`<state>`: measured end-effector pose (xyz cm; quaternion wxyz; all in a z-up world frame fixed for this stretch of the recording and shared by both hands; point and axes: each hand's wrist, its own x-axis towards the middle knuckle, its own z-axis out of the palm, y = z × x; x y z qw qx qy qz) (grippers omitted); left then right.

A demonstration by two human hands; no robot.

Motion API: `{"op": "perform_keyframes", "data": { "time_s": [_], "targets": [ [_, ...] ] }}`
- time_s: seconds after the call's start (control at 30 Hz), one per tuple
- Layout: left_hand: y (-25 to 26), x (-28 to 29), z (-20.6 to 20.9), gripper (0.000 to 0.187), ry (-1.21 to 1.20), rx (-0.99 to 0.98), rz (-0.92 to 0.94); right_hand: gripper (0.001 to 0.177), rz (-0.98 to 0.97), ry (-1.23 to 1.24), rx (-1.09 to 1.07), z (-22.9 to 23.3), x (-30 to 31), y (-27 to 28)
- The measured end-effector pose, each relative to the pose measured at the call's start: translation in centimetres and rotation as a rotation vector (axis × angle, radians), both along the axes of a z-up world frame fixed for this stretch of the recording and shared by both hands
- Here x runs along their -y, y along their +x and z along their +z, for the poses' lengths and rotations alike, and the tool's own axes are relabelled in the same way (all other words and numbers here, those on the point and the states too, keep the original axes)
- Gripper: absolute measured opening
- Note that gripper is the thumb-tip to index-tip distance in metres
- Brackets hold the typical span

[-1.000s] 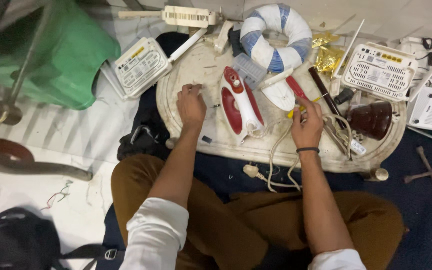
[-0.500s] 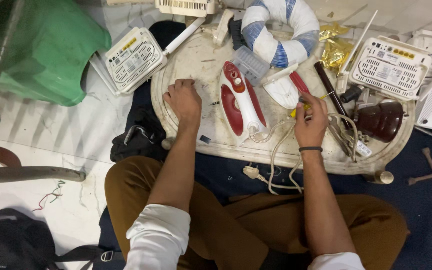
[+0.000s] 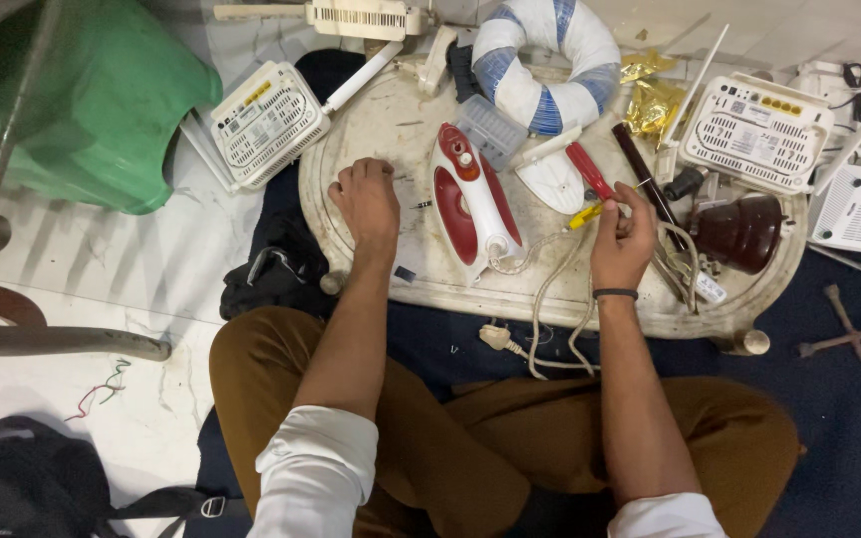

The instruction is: The person uses a screwdriver to remove screws from the back of a red and white iron, then opens the casing to access the internal components.

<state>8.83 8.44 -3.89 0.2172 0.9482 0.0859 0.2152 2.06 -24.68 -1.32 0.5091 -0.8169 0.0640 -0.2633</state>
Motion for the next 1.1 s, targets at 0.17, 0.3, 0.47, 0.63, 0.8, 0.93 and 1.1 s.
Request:
{"op": "perform_keyframes", "data": {
  "time_s": [0.17, 0.3, 0.47, 0.63, 0.8, 0.93, 1.1],
  "targets": [
    [-0.4, 0.6, 0.8, 0.01, -0.313, 0.039, -0.032, 0.024, 0.007, 0.052, 0.053, -0.3, 0.2, -0.4],
    [-0.4, 1.0, 1.1, 0.011, -0.802, 0.08, -0.197, 0.025, 0.061, 0.199, 0.05, 0.1, 0.1, -1.0],
    [-2.7, 1.7, 1.6, 0.01, -1.164, -0.151, -0.444, 0.021, 0.159, 0.219, 0.092, 0.0, 0.0, -2.2],
    [-8.5, 4.0, 3.8, 0.009, -1.432, -0.241, -0.535, 0.013, 0.442, 0.319, 0.157, -1.3, 0.6, -3.3],
    [-11.7, 5.4, 5.5, 0.012, -1.354, -0.545, -0.828, 0.014, 0.774, 0.179, -0.211, -1.3, 0.9, -5.2],
    [-12.1, 6.3, 5.2, 0.019, -1.224, -0.705, -0.864, 0.037, 0.921, 0.201, -0.205, 0.0, -1.3, -6.3],
    [-11.8, 7.2, 3.6, 0.021, -1.267, -0.633, -0.823, 0.029, 0.794, 0.104, -0.242, 0.9, -2.7, -6.5]
  ]
}}
